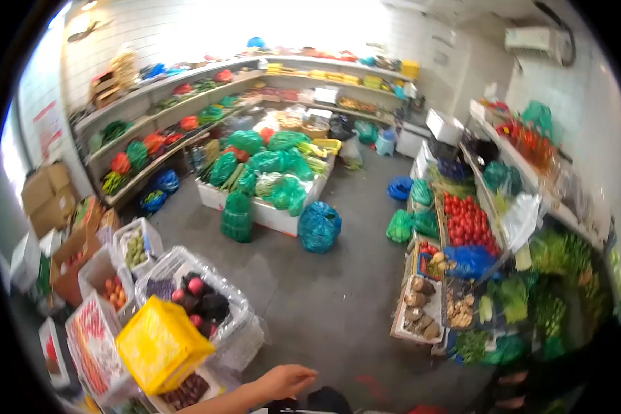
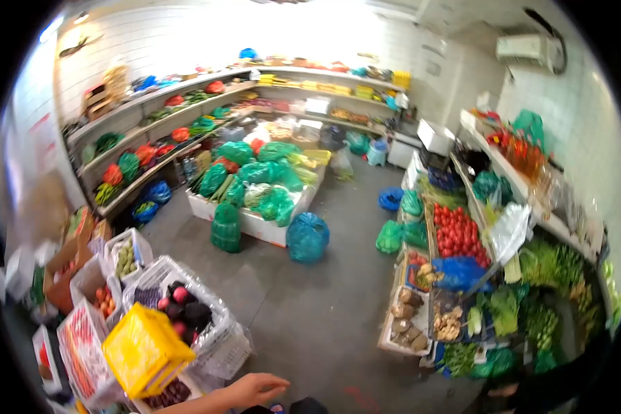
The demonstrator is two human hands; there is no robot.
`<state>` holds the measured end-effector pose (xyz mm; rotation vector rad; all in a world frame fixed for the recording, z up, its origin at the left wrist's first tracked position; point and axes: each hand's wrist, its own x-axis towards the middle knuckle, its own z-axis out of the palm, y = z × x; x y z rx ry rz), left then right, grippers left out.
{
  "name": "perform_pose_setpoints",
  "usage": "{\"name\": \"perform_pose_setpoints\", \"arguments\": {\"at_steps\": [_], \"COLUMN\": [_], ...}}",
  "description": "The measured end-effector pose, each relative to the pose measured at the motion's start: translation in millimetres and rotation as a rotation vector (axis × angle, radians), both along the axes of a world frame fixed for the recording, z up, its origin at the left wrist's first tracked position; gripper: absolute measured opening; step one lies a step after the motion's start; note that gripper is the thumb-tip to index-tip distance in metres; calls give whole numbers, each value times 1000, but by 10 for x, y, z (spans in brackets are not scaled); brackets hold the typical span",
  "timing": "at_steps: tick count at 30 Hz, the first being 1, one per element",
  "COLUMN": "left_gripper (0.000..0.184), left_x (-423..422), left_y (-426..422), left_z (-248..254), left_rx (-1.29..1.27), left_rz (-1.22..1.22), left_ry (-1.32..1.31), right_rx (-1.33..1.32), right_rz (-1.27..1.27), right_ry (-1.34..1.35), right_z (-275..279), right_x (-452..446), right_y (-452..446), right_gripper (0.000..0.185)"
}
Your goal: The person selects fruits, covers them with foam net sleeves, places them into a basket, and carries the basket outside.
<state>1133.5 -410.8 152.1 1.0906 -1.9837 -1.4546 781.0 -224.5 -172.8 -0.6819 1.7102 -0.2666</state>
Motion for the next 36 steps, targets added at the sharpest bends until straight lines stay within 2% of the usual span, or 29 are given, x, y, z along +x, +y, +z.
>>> {"name": "perform_pose_setpoints", "arguments": {"at_steps": [1, 3, 4, 5, 7, 8, 10, 12, 13, 14, 15, 16, 17, 18, 19, 20, 22, 23, 25, 27, 30, 31, 32, 33, 34, 35, 36], "left_gripper": [30, 29, 29, 29, 29, 29, 31, 31, 31, 31, 30, 30, 34, 39, 40, 41, 41, 39, 35, 31, 25, 23, 22, 25, 31, 34, 33], "left_x": [-30, -183, -235, -310, -399, -458, -320, 76, 148, 172, 262, 356, 488, 589, 621, 594, 303, 246, -36, -367, -903, -1095, -1350, -1587, -1753, -2034, -2391], "left_y": [-281, -918, -1166, -1471, -1923, -2245, -2582, -2829, -2973, -3176, -3290, -3347, -3402, -3459, -3606, -3805, -4201, -4454, -5206, -6109, -7729, -8357, -8988, -9672, -10277, -10945, -11587], "left_z": [47, 64, -54, -216, -655, -829, -1227, -2101, -2078, -2029, -2203, -2513, -2861, -2991, -3133, -3155, -3157, -3217, -3380, -3517, -3628, -3638, -3459, -3391, -3398, -3077, -2710], "left_rx": [21, -31, -10, 70, 195, 200, 423, 384, 373, 355, 367, 385, 532, 371, 290, 182, 788, 864, 755, 538, 165, 68, 283, -130, 56, 47, 83], "left_rz": [-42, 73, 43, 121, 257, 238, 332, 248, 206, 164, 189, 219, 428, 313, 99, -128, 490, 574, 359, 41, -379, -444, -145, -305, 15, 79, 258], "left_ry": [-29, -33, -50, -63, -11, -16, -269, -431, -536, -635, -715, -786, -384, -677, -915, -1125, -1089, -1056, -1013, -1006, -1006, -997, -855, -861, -715, -641, -521], "right_rx": [-8, -2, 10, 27, 65, 84, 117, 114, 62, -59, -255, -448, -394, -280, -553, -485, -446, -470, -489, -482, -349, -312, -277, -263, -250, -135, -2], "right_rz": [-19, -75, -87, -101, -87, -67, 0, 106, 240, 499, 896, 1148, 239, 172, 123, -90, -440, -473, -515, -470, -198, -138, -77, -27, 24, -12, -78], "right_ry": [33, 67, 75, 79, 87, 95, 109, 126, 148, 205, 331, 460, 105, 261, 382, 220, -34, -29, -23, 26, 212, 245, 277, 295, 312, 299, 269], "right_z": [-85, -217, -300, -396, -650, -757, -936, -1011, -1045, -1060, -1115, -1178, -1390, -507, -499, -338, 135, 181, 329, 399, -760, -791, -809, -729, -644, -533, -453], "right_x": [-10, -68, -89, -132, -212, -291, -394, -553, -693, -879, -1060, -1306, -1641, -1809, -2056, -2289, -2674, -2846, -3101, -3279, -3792, -3776, -3757, -3753, -3745, -3702, -3680], "right_y": [-311, -902, -1138, -1364, -1770, -2018, -2402, -2890, -3184, -3522, -3864, -4238, -4740, -5489, -6067, -6624, -7808, -8226, -8973, -9378, -9228, -9127, -9033, -8998, -8966, -9021, -9171], "right_gripper": [35, 32, 31, 30, 28, 27, 27, 27, 27, 28, 29, 29, 36, 34, 27, 26, 26, 27, 27, 26, 24, 23, 21, 21, 21, 22, 22]}}
